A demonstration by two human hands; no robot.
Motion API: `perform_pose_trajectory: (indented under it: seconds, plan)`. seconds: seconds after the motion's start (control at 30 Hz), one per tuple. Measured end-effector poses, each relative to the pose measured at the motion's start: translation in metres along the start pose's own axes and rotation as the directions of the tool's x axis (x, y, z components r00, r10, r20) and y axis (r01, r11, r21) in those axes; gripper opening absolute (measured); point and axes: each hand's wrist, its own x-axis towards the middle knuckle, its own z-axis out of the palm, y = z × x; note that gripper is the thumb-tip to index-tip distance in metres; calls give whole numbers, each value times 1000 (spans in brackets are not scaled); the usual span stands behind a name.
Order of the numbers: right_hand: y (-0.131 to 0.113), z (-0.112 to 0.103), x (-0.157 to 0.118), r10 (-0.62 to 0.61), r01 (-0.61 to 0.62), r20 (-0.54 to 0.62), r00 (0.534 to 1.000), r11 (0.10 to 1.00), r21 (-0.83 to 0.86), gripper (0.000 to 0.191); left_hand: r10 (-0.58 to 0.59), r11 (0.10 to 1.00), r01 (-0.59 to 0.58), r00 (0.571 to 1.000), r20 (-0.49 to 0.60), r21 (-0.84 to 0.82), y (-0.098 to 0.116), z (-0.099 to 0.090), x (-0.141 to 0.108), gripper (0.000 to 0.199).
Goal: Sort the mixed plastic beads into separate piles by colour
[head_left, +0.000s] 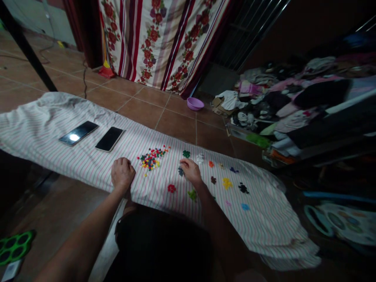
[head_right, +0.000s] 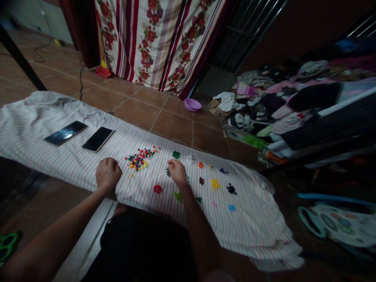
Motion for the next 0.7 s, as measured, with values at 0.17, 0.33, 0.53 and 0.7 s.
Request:
perform_pose_trajectory:
  seconds: [0.17, 0.33, 0.53, 0.7]
  plan:
    - [15, -10, -15, 12, -13, -39, 999, 1000, -19, 25, -5, 1000, 5, 1000, -1, -1, 0, -1, 0, 15]
    - [25, -5, -17, 83, -83, -53, 995, 996, -10, 27, -1, 1000, 1, 1000, -4, 20, 0, 0, -1, 14]
    - [27, 10, -11, 140, -138, -24, 990, 988, 68, 26, 2, 999, -1, 1000, -13, 37, 1, -1, -1, 13]
    - [25, 10, -10, 157, -154, -25, 987, 984, 88, 26, -7, 1000, 8, 1000, -10, 20, 1, -1, -1, 14]
